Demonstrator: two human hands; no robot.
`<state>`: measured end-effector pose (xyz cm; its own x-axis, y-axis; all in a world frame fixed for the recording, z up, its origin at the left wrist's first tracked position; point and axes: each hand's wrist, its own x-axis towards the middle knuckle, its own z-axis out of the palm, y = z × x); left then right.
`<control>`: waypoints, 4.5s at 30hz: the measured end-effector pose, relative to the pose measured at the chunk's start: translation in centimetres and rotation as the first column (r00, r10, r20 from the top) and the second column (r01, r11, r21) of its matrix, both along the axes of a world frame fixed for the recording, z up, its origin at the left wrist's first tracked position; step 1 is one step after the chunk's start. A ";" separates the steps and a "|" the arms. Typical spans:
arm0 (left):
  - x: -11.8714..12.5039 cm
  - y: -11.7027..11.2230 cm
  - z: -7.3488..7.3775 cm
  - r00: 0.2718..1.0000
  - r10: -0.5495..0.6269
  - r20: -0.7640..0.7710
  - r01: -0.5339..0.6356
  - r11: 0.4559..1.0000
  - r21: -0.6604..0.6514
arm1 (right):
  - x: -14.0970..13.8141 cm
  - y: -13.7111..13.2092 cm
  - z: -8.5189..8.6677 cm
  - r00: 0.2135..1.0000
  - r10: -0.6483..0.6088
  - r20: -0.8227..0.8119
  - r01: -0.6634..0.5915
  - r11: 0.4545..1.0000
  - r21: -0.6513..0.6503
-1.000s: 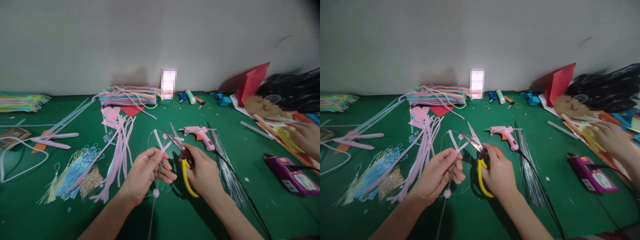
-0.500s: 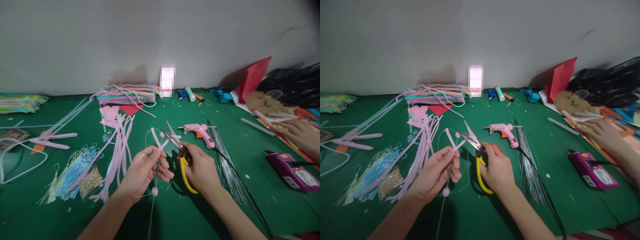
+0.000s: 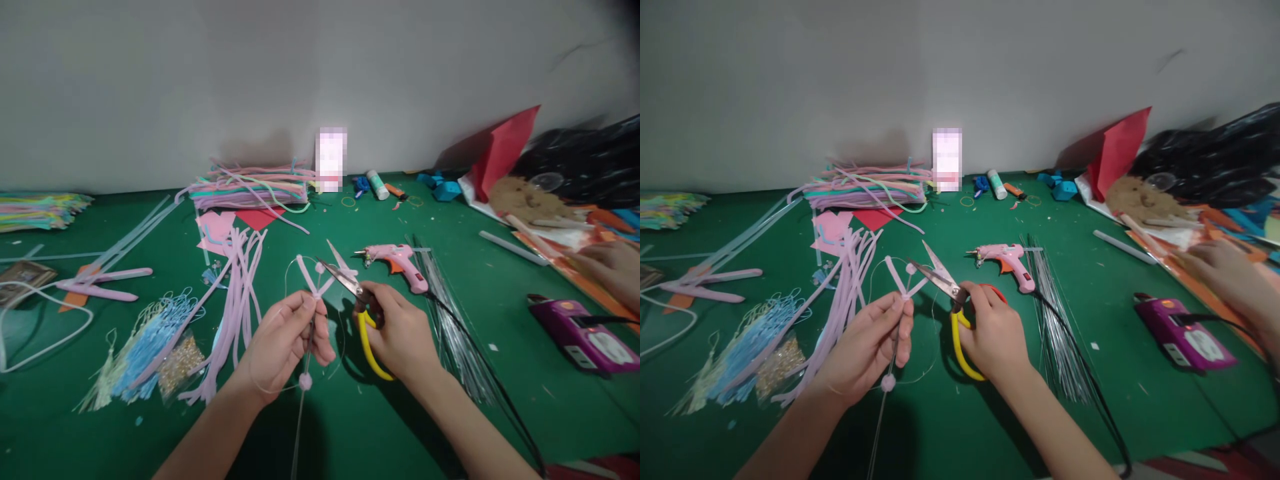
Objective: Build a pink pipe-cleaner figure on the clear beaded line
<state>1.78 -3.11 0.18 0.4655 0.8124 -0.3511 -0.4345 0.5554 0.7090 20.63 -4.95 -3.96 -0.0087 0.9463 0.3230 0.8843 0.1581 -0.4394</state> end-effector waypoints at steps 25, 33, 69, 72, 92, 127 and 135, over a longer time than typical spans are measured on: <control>-0.5 0.3 -0.1 0.995 -0.039 0.093 0.045 0.997 -0.070 | -0.5 0.3 0.1 0.996 0.003 -0.086 0.011 0.987 0.159; -0.4 0.3 0.0 0.994 -0.034 0.101 0.041 0.997 -0.070 | -0.4 0.2 -0.1 0.999 -0.006 -0.039 0.014 0.980 0.197; 0.5 0.2 -1.5 0.995 0.013 0.101 0.003 0.988 -0.154 | 0.2 1.2 0.2 0.993 -0.042 0.113 0.016 0.976 0.216; 0.3 0.3 -1.4 0.993 0.023 0.114 -0.005 0.987 -0.161 | -0.1 1.6 0.8 0.995 -0.100 -0.010 0.101 0.987 0.125; -0.8 -0.6 -1.7 0.915 -0.165 0.369 0.170 0.985 0.019 | 0.5 1.3 7.2 0.851 -0.012 -0.524 -0.144 0.956 -0.256; -0.8 -0.3 -2.1 0.927 -0.171 0.334 0.178 0.984 0.010 | -0.9 2.4 7.0 0.192 -0.277 -0.941 -0.471 0.816 -0.336; -1.1 -0.7 -2.4 0.889 -0.241 0.390 0.236 0.970 0.062 | -0.6 2.3 6.8 -0.017 -0.390 -0.921 -0.680 0.680 -0.275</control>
<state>0.66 -3.78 -2.26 0.7434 0.6626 -0.0909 -0.5340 0.6699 0.5159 20.00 -2.69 2.87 -0.4063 0.8473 -0.3421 -0.4449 -0.5104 -0.7359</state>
